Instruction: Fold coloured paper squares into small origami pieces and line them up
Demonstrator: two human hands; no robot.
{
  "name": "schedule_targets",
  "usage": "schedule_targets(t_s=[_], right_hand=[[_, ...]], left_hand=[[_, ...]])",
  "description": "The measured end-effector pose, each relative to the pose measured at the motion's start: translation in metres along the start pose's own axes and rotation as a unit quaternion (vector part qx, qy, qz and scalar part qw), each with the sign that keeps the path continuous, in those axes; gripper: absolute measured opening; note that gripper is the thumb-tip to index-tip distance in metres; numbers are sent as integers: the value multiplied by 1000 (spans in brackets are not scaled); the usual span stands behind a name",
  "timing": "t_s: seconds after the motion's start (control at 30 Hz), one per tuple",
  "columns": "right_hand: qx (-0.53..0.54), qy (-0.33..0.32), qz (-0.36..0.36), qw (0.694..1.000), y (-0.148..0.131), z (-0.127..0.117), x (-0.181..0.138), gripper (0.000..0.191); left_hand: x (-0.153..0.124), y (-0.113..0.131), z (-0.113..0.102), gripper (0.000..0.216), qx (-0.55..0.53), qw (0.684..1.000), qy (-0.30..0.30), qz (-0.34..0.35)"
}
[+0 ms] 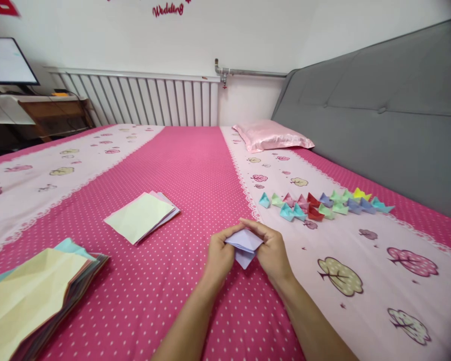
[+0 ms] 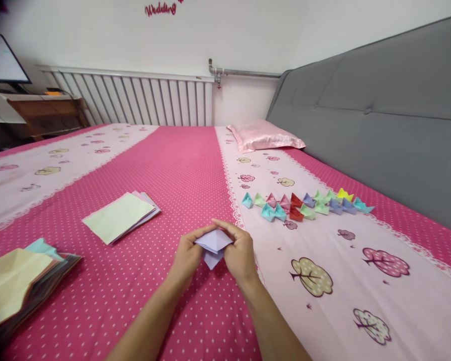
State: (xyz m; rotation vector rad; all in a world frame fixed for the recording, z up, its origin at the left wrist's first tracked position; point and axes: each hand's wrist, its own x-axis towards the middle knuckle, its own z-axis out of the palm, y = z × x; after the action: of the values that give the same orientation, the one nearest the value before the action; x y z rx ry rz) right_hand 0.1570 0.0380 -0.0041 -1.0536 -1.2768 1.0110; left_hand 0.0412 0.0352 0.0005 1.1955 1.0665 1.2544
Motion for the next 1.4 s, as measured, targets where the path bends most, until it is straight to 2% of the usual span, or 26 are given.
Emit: schedule_targets(t_s=[0.1, 0.27, 0.4, 0.5, 0.63, 0.77, 0.9, 1.0, 1.07, 1.2, 1.4], right_hand=[[24, -26, 8, 999, -1, -2, 2, 49], [13, -56, 15, 998, -9, -9, 4, 38], [0, -78, 12, 997, -14, -16, 4, 38], [14, -109, -4, 994, -17, -22, 4, 40], [44, -135, -32, 989, -17, -23, 4, 30], [40, -74, -20, 996, -14, -17, 5, 22], [63, -44, 13, 997, -10, -15, 6, 50], [45, -43, 61, 996, -9, -16, 6, 49], [37, -45, 71, 996, -9, -16, 6, 42], [32, -43, 66, 996, -9, -14, 5, 38], [38, -46, 79, 995, -11, -13, 4, 40]], left_hand=[[1, 5, -4, 45, -83, 995, 14, -53], [0, 12, -11, 42, -205, 971, -54, -111], [-1, 20, -17, 43, -250, 955, -103, -124], [-2, 23, -19, 35, -270, 952, -82, -118], [-1, 19, -16, 37, -233, 963, -59, -120], [0, 13, -13, 48, -211, 971, -49, -96], [0, 13, -15, 56, -206, 976, -48, -49], [0, 13, -14, 62, -193, 979, -52, -47], [0, 12, -13, 59, -168, 984, -38, -51], [1, 9, -11, 33, -68, 996, 8, -55], [3, 5, -13, 32, -41, 998, 26, -51]])
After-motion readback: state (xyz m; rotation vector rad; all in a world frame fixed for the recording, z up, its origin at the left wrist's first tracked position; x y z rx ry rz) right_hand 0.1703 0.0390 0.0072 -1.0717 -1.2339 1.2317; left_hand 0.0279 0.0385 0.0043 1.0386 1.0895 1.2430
